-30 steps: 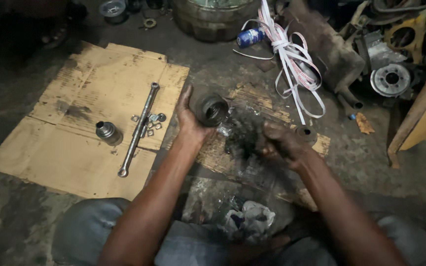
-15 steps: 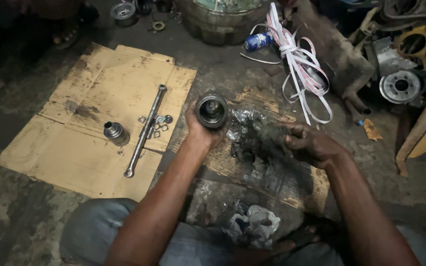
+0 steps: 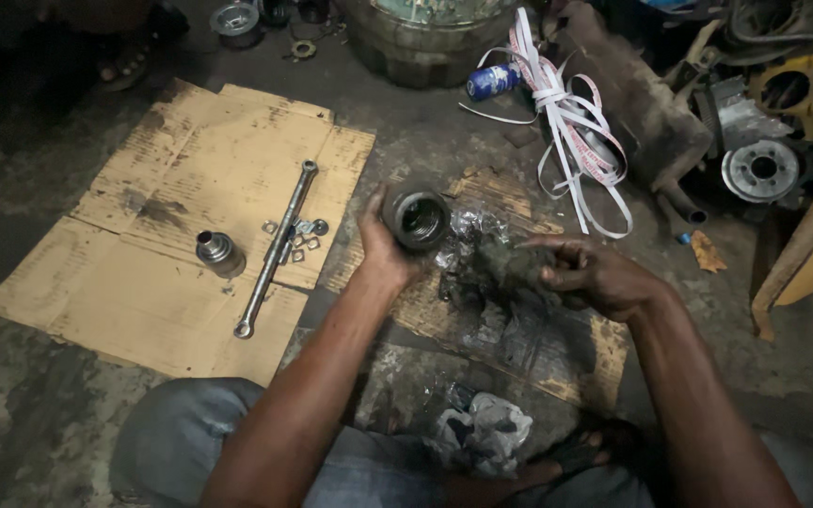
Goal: The person scrubs a cylindrical mechanical part with a cloth, rotating it to clean all sides. They then wipe the part with a white cloth to remove residue.
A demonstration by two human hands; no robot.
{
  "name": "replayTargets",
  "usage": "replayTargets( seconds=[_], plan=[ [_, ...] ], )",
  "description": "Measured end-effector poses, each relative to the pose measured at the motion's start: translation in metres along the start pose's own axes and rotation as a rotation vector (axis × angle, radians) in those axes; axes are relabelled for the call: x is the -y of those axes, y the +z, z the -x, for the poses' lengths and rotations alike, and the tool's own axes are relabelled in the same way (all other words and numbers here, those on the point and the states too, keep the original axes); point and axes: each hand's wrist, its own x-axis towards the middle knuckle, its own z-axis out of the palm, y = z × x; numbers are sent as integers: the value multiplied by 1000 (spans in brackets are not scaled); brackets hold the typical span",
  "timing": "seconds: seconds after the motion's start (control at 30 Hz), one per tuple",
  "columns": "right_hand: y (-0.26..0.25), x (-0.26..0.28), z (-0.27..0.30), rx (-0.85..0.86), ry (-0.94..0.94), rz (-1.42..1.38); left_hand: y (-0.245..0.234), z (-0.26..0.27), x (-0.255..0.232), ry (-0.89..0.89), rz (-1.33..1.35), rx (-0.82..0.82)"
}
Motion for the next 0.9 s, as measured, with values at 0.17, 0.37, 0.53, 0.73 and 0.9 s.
replayTargets(
  seconds=[0.17,0.37,0.53,0.73,0.9],
  plan=[
    [15,13,9,-90,73,243,0,0,2,-40,22,2],
    [16,13,-3,-526,-240,597,-17,-14,-7,93,-162,-80],
    [31,-29,-37,-587,-357,1081,-47,-30,-12,777,-923,-249],
    [20,-20,-26,-615,-82,1016,-44,4,-10,973,-1519,-207],
    [-25,0,17,-738,-48,1019,-45,24,-13,1025,-1706,-135]
  ],
)
